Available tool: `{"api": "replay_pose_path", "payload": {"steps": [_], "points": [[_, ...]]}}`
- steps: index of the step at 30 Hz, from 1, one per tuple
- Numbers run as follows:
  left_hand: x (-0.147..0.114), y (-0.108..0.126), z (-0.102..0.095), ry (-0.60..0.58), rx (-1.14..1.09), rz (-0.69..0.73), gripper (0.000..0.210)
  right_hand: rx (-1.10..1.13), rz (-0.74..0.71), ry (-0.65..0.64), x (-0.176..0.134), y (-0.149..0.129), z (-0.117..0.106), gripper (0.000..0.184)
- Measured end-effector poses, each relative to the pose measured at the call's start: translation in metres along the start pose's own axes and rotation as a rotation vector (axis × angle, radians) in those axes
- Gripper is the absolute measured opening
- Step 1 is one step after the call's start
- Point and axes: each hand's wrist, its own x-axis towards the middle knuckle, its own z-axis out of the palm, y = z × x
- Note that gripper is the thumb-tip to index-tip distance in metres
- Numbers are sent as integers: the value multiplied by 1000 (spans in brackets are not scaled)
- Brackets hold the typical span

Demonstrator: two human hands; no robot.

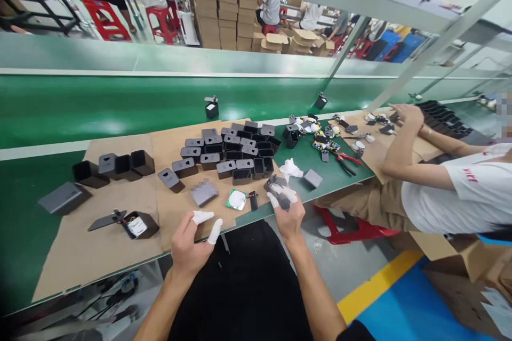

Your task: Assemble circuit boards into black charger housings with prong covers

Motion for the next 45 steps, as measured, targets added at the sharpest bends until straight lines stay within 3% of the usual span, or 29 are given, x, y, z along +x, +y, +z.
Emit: {"api": "replay_pose_path", "payload": {"steps": [3, 9, 15, 24, 30, 35, 39, 43, 45], "points": [[-1, -1, -1, 0, 29, 26, 21, 23, 19, -7, -2, -2, 1, 27], [-2, -1, 1, 9, 81, 25, 18, 48, 52, -140, 9, -4, -6, 19], [-3, -1, 2, 10, 98, 28, 16, -12, 181, -130, 9, -2, -8, 36], [-1, 0, 1, 2, 103, 79, 17, 46, 192, -297, 28, -16, -19, 27], [-2, 1, 1, 3, 102, 81, 19, 82, 304, -251, 22, -5, -15, 42], [-1, 1, 0, 13, 96, 87, 21, 261, 351, -286, 30, -9, -21, 44], [9, 20, -5, -6, 17, 70, 31, 482, 340, -411, 44, -33, -42, 53], [24, 60, -11, -220, -237, 8, 64, 677, 281, -607, 49, -63, -55, 52], [26, 75, -12, -263, -360, 22, 56, 743, 250, -670, 48, -75, -55, 48]]}}
